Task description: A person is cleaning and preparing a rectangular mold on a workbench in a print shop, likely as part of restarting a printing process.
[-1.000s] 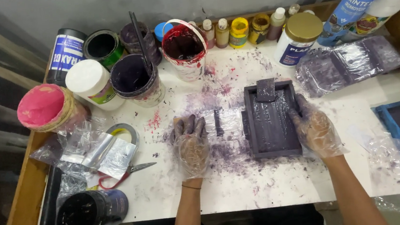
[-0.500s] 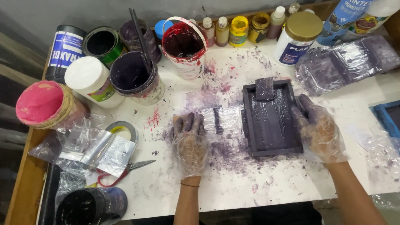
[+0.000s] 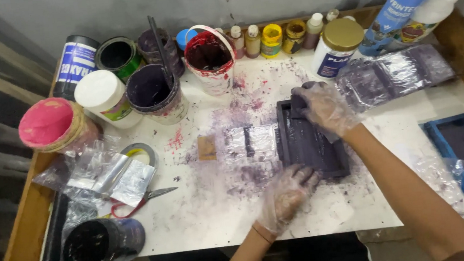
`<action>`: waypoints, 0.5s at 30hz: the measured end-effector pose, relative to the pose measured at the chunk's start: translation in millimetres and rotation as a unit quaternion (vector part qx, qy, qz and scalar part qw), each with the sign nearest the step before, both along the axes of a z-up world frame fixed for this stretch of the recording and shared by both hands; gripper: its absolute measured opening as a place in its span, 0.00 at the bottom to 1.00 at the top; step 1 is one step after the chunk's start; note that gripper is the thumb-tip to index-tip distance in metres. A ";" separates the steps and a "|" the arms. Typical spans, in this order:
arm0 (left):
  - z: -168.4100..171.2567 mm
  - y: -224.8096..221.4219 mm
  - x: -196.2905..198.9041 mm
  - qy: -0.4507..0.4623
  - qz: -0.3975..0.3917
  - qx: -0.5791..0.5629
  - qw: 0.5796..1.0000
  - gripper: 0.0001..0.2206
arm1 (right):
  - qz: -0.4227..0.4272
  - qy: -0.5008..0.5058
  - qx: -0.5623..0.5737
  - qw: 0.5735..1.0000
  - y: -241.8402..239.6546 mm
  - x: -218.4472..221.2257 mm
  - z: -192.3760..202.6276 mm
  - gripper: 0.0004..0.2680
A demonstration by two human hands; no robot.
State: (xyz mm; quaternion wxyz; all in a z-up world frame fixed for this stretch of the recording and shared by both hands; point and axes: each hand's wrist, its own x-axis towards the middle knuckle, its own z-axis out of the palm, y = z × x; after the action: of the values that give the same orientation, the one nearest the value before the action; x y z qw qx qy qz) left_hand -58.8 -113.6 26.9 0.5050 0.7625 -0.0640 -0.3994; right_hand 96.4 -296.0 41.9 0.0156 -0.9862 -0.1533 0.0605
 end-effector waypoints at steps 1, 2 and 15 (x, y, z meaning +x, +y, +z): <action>-50.8 -5.3 -3.1 -0.243 -0.075 0.053 0.966 0.32 | -0.004 -0.020 0.036 0.999 -4.7 3.5 -6.8 0.23; -101.6 -4.8 -9.9 -0.471 -0.144 0.101 0.865 0.27 | -0.008 -0.039 0.072 0.997 -9.3 7.0 -13.6 0.21; -3.0 -7.5 -7.0 -0.134 0.097 -0.017 0.986 0.28 | 0.050 -0.108 0.147 0.982 -33.1 -14.1 -101.2 0.24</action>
State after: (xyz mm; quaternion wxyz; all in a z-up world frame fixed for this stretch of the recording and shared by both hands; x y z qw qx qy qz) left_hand -65.8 -121.1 23.9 0.5413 0.8029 -0.0640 -0.2414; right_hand 82.3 -329.1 -59.4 0.1410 -0.9650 -0.2100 -0.0692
